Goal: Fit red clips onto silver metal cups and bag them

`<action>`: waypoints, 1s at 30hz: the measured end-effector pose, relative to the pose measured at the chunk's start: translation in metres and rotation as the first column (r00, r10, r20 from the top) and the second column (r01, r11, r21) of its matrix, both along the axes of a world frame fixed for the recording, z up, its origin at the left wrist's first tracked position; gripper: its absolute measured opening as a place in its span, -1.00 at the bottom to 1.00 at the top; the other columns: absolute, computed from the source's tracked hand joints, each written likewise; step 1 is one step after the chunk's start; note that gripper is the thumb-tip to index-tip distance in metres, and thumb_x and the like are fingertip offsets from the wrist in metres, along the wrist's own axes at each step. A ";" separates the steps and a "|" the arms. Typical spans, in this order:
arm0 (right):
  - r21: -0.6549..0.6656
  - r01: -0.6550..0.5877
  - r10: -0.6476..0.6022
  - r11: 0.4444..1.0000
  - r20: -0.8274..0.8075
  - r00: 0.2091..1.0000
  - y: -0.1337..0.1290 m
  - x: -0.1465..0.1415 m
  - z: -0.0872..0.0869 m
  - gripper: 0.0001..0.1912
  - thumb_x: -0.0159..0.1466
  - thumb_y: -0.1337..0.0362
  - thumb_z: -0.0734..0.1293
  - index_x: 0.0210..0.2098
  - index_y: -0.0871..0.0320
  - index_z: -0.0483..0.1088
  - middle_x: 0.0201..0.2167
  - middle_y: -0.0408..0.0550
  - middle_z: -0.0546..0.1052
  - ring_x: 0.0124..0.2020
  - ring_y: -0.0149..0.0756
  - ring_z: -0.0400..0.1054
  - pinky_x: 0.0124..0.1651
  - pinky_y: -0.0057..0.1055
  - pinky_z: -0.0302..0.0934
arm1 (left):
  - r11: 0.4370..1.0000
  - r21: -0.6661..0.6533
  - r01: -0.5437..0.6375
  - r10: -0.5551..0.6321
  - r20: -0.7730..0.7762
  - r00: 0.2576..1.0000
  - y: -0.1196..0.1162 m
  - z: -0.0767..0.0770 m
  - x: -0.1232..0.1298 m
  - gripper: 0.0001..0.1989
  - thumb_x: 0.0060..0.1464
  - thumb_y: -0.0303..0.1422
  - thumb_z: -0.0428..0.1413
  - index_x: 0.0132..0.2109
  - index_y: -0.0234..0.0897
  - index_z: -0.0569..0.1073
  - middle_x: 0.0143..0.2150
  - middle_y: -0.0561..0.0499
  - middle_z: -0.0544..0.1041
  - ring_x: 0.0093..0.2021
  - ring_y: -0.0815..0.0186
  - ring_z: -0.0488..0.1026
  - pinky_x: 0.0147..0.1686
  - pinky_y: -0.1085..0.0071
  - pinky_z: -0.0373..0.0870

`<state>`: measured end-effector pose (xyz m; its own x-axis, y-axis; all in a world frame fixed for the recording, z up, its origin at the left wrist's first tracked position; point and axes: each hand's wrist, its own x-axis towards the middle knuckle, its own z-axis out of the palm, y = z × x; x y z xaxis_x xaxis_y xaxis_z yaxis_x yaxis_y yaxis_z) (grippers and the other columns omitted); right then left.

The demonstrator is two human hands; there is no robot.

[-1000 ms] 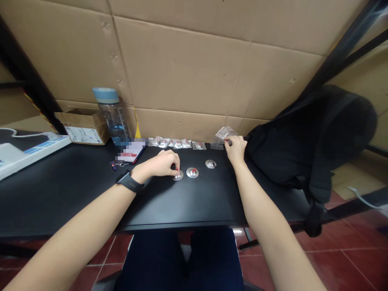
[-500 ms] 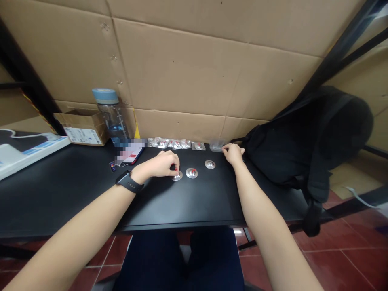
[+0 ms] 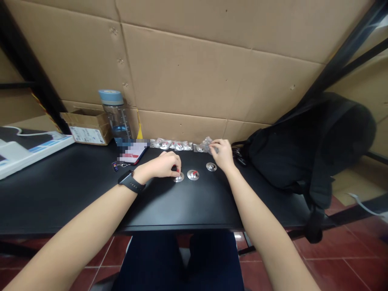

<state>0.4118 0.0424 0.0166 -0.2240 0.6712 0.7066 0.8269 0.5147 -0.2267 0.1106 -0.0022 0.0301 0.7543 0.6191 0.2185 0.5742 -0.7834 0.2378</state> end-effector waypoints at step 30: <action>-0.300 -0.477 0.323 0.826 -0.440 0.838 -0.046 -0.051 0.019 -0.82 0.28 0.11 0.41 -0.31 0.08 0.55 -0.28 -0.05 0.61 -0.31 -0.23 0.49 -0.21 -0.29 0.36 | 0.982 -0.033 -0.185 0.180 0.440 0.880 0.006 0.002 0.005 -0.75 0.32 -0.22 0.03 -0.23 -0.21 0.52 -0.01 -0.08 0.53 0.10 0.14 0.39 0.19 0.14 0.24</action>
